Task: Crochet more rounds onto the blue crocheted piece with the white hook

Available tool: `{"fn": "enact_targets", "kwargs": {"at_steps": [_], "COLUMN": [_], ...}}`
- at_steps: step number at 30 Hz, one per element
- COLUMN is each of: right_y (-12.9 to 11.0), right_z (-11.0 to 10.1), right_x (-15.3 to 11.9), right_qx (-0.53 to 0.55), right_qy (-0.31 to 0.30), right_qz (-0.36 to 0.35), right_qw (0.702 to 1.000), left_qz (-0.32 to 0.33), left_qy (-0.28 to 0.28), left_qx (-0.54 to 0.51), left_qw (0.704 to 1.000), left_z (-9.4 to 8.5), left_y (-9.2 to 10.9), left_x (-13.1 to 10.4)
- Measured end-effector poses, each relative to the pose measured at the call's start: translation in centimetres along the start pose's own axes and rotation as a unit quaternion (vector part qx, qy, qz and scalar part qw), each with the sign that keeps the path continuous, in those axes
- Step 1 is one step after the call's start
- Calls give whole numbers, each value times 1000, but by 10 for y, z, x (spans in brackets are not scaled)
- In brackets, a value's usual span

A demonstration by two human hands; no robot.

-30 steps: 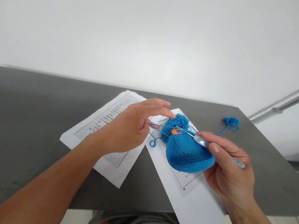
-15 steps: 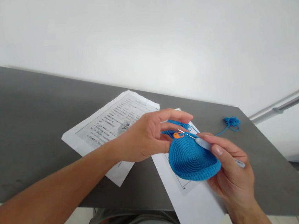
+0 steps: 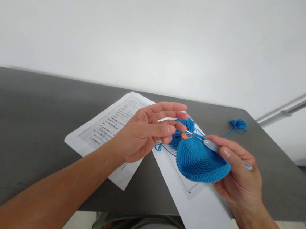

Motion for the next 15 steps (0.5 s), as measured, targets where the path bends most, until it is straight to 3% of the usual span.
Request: {"fn": "enact_targets", "kwargs": {"at_steps": [6,10,15], "right_y": [-1,-4,-7], "right_z": [1,5,9], "right_x": [-1,-2,-2], "right_qx": [-7,-23,-49], "right_qy": [-9,-29,-52], "right_qz": [-18,-49,-71], "right_qw": [1000,998,995], "left_qz": [81,133,152], "left_qy": [2,1,19], "left_qx": [-22,24,145], "left_qw": [996,991,978], "left_z": [8,8,12], "left_y": [11,14,5], "left_x": [-1,1,2]}}
Point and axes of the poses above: each hand's wrist, its own x-axis towards the middle knuckle, its own z-axis out of the palm, y = z × x, the point moved 5 cm from there along x, towards the middle knuckle, and after that the axes turned 10 degrees about -y, right-handed, at the moved point
